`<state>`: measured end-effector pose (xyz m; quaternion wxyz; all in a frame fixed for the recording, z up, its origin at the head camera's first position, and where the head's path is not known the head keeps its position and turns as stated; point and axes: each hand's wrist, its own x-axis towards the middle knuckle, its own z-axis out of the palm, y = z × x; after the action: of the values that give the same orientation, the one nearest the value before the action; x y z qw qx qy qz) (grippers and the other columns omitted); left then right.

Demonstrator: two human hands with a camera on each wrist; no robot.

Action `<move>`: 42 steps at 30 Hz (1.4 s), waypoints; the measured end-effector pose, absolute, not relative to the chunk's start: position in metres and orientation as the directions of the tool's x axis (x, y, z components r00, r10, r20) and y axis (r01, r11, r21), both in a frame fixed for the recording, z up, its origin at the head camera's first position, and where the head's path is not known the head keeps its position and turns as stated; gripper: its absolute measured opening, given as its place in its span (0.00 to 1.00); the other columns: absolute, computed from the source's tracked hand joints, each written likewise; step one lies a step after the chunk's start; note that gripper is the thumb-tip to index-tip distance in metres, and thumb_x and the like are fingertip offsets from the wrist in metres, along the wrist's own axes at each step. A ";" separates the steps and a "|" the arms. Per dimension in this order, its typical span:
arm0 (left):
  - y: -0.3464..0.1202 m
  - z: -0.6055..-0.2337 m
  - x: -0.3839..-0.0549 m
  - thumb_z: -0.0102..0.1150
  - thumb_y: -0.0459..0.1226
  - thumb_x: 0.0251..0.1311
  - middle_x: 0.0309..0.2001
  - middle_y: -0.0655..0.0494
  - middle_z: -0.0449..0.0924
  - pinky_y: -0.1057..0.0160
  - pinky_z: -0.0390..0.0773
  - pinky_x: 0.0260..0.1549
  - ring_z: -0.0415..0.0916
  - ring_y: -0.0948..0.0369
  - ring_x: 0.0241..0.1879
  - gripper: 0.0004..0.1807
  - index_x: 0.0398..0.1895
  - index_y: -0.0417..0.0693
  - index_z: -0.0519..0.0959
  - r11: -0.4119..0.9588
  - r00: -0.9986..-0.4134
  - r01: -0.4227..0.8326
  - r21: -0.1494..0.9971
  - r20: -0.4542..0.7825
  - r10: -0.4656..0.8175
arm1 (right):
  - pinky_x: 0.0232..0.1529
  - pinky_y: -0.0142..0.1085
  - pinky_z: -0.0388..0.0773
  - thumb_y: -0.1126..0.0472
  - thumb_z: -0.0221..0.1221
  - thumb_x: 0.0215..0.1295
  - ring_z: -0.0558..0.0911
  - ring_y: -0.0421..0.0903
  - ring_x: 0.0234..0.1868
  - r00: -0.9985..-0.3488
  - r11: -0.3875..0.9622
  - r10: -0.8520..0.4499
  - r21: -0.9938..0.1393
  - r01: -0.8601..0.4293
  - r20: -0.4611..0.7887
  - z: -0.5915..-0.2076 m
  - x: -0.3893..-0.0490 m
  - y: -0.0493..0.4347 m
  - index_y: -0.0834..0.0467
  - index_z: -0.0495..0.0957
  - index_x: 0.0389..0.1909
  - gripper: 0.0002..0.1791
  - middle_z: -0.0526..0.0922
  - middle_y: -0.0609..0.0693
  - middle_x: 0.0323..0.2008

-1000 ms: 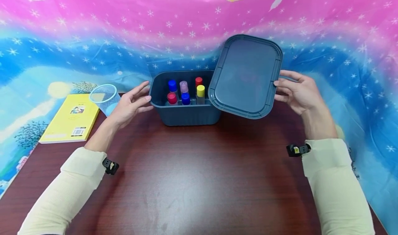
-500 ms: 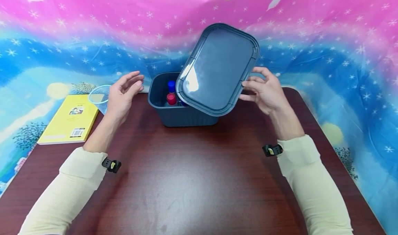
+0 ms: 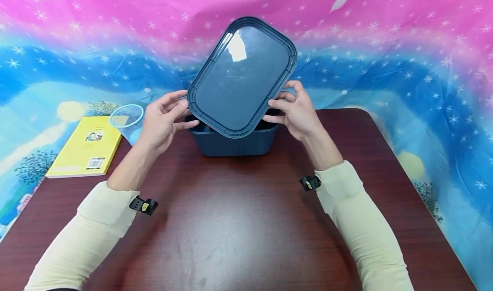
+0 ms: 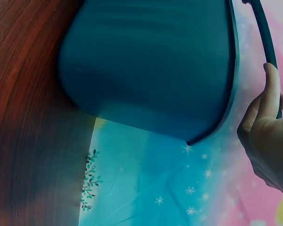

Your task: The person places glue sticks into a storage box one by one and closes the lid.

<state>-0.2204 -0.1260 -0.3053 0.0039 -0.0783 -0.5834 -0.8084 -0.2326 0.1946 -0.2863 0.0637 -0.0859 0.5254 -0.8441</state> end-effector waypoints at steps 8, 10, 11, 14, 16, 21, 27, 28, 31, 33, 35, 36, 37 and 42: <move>-0.127 -0.295 -0.225 0.57 0.22 0.67 0.44 0.45 0.82 0.54 0.87 0.32 0.84 0.55 0.39 0.17 0.58 0.35 0.80 -0.320 -0.984 0.159 0.934 0.176 0.023 | 0.41 0.46 0.88 0.76 0.58 0.68 0.83 0.51 0.44 -0.983 -0.356 -0.168 -0.934 -0.013 0.078 -0.279 -0.233 0.191 0.54 0.62 0.60 0.26 0.80 0.56 0.47; -0.129 -0.292 -0.226 0.58 0.22 0.66 0.43 0.45 0.82 0.53 0.87 0.31 0.84 0.55 0.37 0.17 0.57 0.35 0.80 -0.317 -0.981 0.181 0.931 0.196 0.015 | 0.43 0.45 0.87 0.74 0.59 0.69 0.83 0.50 0.44 -0.984 -0.345 -0.146 -0.938 -0.042 0.098 -0.274 -0.234 0.193 0.55 0.63 0.63 0.26 0.80 0.56 0.46; -0.129 -0.290 -0.226 0.58 0.21 0.66 0.43 0.45 0.82 0.53 0.87 0.31 0.84 0.55 0.37 0.17 0.57 0.35 0.81 -0.312 -0.978 0.192 0.930 0.206 0.012 | 0.44 0.44 0.87 0.72 0.59 0.70 0.83 0.50 0.44 -0.985 -0.347 -0.133 -0.936 -0.058 0.111 -0.272 -0.234 0.195 0.55 0.64 0.64 0.26 0.80 0.56 0.45; -0.133 -0.287 -0.227 0.59 0.21 0.65 0.42 0.44 0.82 0.53 0.87 0.31 0.85 0.54 0.36 0.17 0.56 0.34 0.81 -0.313 -0.972 0.219 0.924 0.234 0.012 | 0.45 0.42 0.86 0.68 0.58 0.73 0.82 0.50 0.44 -0.985 -0.373 -0.093 -0.923 -0.098 0.143 -0.261 -0.236 0.200 0.57 0.67 0.66 0.22 0.80 0.56 0.46; -0.136 -0.286 -0.226 0.59 0.21 0.65 0.42 0.44 0.82 0.54 0.87 0.30 0.86 0.54 0.36 0.17 0.56 0.34 0.82 -0.313 -0.969 0.231 0.921 0.248 0.016 | 0.45 0.41 0.87 0.66 0.57 0.74 0.82 0.51 0.43 -0.987 -0.390 -0.061 -0.914 -0.114 0.149 -0.252 -0.239 0.204 0.59 0.71 0.64 0.20 0.79 0.56 0.48; -0.140 -0.285 -0.225 0.60 0.22 0.65 0.44 0.44 0.82 0.54 0.87 0.31 0.86 0.54 0.38 0.17 0.56 0.36 0.82 -0.294 -0.965 0.240 0.925 0.260 0.031 | 0.39 0.39 0.87 0.62 0.59 0.72 0.82 0.50 0.41 -0.989 -0.306 0.025 -0.941 -0.145 0.145 -0.229 -0.249 0.215 0.59 0.80 0.59 0.17 0.78 0.56 0.51; -0.142 -0.283 -0.223 0.61 0.23 0.65 0.47 0.43 0.82 0.54 0.88 0.31 0.85 0.53 0.42 0.17 0.57 0.35 0.81 -0.249 -0.962 0.257 0.934 0.272 0.027 | 0.33 0.35 0.87 0.63 0.62 0.69 0.81 0.47 0.38 -0.971 -0.064 0.039 -0.969 -0.238 0.235 -0.222 -0.255 0.223 0.61 0.84 0.55 0.15 0.82 0.55 0.41; -0.143 -0.282 -0.223 0.61 0.24 0.65 0.47 0.43 0.82 0.55 0.88 0.31 0.85 0.53 0.42 0.17 0.57 0.35 0.81 -0.244 -0.960 0.266 0.933 0.279 0.020 | 0.32 0.35 0.86 0.64 0.61 0.70 0.81 0.47 0.38 -0.965 -0.042 0.034 -0.964 -0.261 0.260 -0.223 -0.254 0.223 0.62 0.83 0.54 0.15 0.82 0.55 0.40; -0.145 -0.278 -0.222 0.63 0.26 0.65 0.47 0.44 0.83 0.56 0.88 0.32 0.85 0.54 0.41 0.16 0.56 0.36 0.82 -0.249 -0.950 0.303 0.920 0.312 -0.004 | 0.33 0.34 0.86 0.66 0.58 0.72 0.79 0.47 0.40 -0.944 -0.001 0.033 -0.944 -0.329 0.329 -0.227 -0.251 0.220 0.62 0.82 0.52 0.12 0.81 0.54 0.38; -0.146 -0.274 -0.221 0.64 0.29 0.65 0.45 0.44 0.84 0.57 0.87 0.34 0.84 0.55 0.39 0.15 0.54 0.36 0.83 -0.265 -0.941 0.330 0.906 0.336 -0.024 | 0.34 0.33 0.86 0.66 0.57 0.73 0.79 0.47 0.41 -0.927 -0.008 0.040 -0.927 -0.374 0.373 -0.229 -0.250 0.217 0.62 0.81 0.50 0.10 0.80 0.55 0.39; -0.148 -0.270 -0.221 0.66 0.33 0.65 0.42 0.45 0.84 0.57 0.87 0.36 0.84 0.55 0.37 0.13 0.50 0.36 0.84 -0.268 -0.939 0.339 0.902 0.341 -0.040 | 0.36 0.33 0.86 0.65 0.55 0.74 0.80 0.48 0.43 -0.907 -0.026 0.048 -0.907 -0.420 0.419 -0.230 -0.248 0.214 0.62 0.79 0.50 0.09 0.79 0.55 0.41; -0.148 -0.268 -0.221 0.66 0.35 0.66 0.40 0.44 0.84 0.57 0.87 0.37 0.84 0.55 0.35 0.14 0.49 0.35 0.85 -0.259 -0.942 0.333 0.907 0.334 -0.041 | 0.36 0.33 0.86 0.65 0.55 0.74 0.80 0.49 0.44 -0.897 -0.040 0.052 -0.896 -0.442 0.440 -0.230 -0.248 0.212 0.61 0.78 0.50 0.09 0.79 0.56 0.42; -0.149 -0.266 -0.220 0.66 0.38 0.66 0.38 0.44 0.84 0.57 0.87 0.37 0.85 0.55 0.34 0.15 0.48 0.35 0.85 -0.237 -0.946 0.321 0.917 0.321 -0.041 | 0.37 0.33 0.86 0.65 0.54 0.74 0.80 0.50 0.45 -0.885 -0.051 0.055 -0.883 -0.466 0.463 -0.230 -0.248 0.211 0.61 0.78 0.50 0.09 0.79 0.56 0.44; -0.152 -0.263 -0.219 0.58 0.53 0.70 0.43 0.41 0.87 0.59 0.86 0.39 0.88 0.53 0.39 0.29 0.54 0.34 0.84 -0.069 -0.981 0.187 0.980 0.190 0.037 | 0.42 0.35 0.86 0.66 0.52 0.75 0.81 0.52 0.49 -0.825 -0.066 0.079 -0.823 -0.564 0.559 -0.231 -0.249 0.204 0.61 0.76 0.50 0.08 0.79 0.57 0.46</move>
<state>-0.2191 -0.1519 -0.2629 0.0517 -0.0823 -0.6803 -0.7265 -0.2489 0.2036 -0.2307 -0.2281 -0.1881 0.6443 -0.7053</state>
